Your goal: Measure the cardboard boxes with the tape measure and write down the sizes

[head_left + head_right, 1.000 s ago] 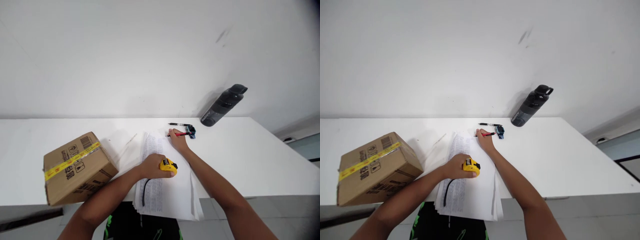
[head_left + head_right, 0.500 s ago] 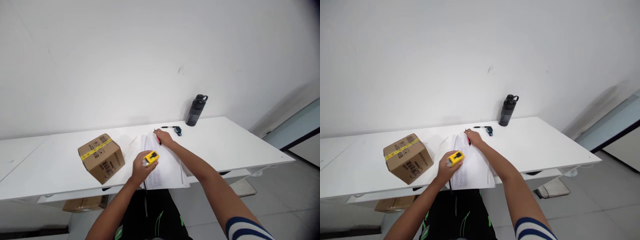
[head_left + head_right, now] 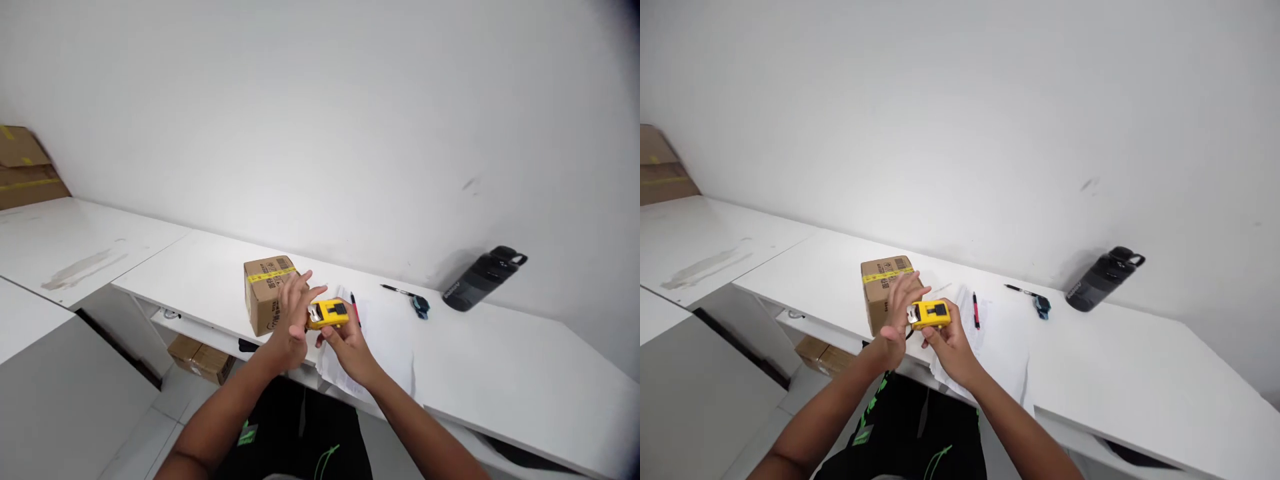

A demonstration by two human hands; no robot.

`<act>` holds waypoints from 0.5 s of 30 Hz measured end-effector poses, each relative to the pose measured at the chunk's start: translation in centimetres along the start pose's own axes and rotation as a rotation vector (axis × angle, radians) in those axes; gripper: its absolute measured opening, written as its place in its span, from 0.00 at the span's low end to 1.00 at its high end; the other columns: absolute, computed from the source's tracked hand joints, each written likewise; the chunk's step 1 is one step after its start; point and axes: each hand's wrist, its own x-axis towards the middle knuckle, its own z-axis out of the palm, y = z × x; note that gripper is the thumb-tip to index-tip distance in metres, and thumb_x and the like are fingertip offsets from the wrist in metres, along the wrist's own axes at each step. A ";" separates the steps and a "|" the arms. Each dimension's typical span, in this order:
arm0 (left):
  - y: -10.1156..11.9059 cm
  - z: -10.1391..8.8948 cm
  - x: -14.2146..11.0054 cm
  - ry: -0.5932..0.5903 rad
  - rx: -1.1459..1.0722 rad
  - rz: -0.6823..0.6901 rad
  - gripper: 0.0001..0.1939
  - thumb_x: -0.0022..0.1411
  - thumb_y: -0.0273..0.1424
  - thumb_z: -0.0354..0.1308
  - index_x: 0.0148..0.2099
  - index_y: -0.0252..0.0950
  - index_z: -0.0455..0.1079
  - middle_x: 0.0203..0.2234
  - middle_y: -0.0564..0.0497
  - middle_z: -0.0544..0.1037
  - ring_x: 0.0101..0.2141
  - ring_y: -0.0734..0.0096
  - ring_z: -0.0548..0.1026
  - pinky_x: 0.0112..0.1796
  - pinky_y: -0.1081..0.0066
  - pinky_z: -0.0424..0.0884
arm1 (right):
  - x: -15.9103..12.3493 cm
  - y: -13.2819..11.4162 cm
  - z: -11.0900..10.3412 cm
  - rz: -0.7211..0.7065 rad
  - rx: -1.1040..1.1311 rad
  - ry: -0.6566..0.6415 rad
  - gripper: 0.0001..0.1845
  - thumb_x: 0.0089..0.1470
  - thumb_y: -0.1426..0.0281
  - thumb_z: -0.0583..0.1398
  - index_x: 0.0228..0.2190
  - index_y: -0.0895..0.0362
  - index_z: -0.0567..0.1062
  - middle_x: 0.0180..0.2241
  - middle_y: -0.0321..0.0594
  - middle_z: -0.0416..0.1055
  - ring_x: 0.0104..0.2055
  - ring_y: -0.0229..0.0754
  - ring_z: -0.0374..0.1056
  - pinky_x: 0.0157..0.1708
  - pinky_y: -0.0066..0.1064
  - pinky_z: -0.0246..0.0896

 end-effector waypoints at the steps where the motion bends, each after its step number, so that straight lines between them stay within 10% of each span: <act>1: -0.4 -1.1 0.2 -0.071 0.116 0.009 0.53 0.55 0.63 0.14 0.61 0.42 0.65 0.66 0.43 0.57 0.67 0.48 0.46 0.64 0.43 0.35 | -0.2 0.2 0.0 -0.013 -0.025 0.044 0.27 0.54 0.56 0.64 0.51 0.44 0.61 0.41 0.38 0.70 0.37 0.42 0.71 0.32 0.35 0.71; 4: -2.8 -4.2 0.9 -0.170 0.485 -0.135 0.45 0.55 0.65 0.43 0.64 0.40 0.62 0.66 0.40 0.59 0.66 0.39 0.48 0.61 0.37 0.27 | -0.5 0.5 -1.1 -0.090 -0.163 0.183 0.26 0.48 0.58 0.68 0.45 0.48 0.65 0.39 0.38 0.69 0.36 0.41 0.69 0.35 0.35 0.70; 7: -5.7 -6.3 1.1 -0.262 0.638 -0.360 0.42 0.53 0.52 0.62 0.65 0.39 0.61 0.64 0.38 0.62 0.65 0.38 0.53 0.62 0.39 0.44 | -0.5 -0.3 -2.3 -0.122 -0.252 0.255 0.26 0.49 0.57 0.68 0.46 0.50 0.67 0.41 0.41 0.69 0.38 0.43 0.69 0.37 0.38 0.70; 11: -7.5 -7.8 0.1 -0.447 0.510 -0.331 0.42 0.52 0.51 0.63 0.66 0.46 0.58 0.66 0.47 0.59 0.67 0.47 0.51 0.53 0.55 0.68 | 0.7 -1.9 -2.5 -0.129 -0.340 0.283 0.30 0.49 0.57 0.67 0.52 0.49 0.67 0.51 0.45 0.68 0.49 0.50 0.69 0.45 0.43 0.69; 15: -6.8 -8.5 -0.9 -0.470 0.404 -0.206 0.45 0.52 0.55 0.60 0.68 0.44 0.55 0.68 0.46 0.55 0.68 0.48 0.48 0.57 0.54 0.63 | 2.8 -3.0 -1.7 -0.103 -0.458 0.228 0.32 0.49 0.57 0.67 0.54 0.49 0.68 0.53 0.45 0.69 0.51 0.50 0.69 0.49 0.44 0.68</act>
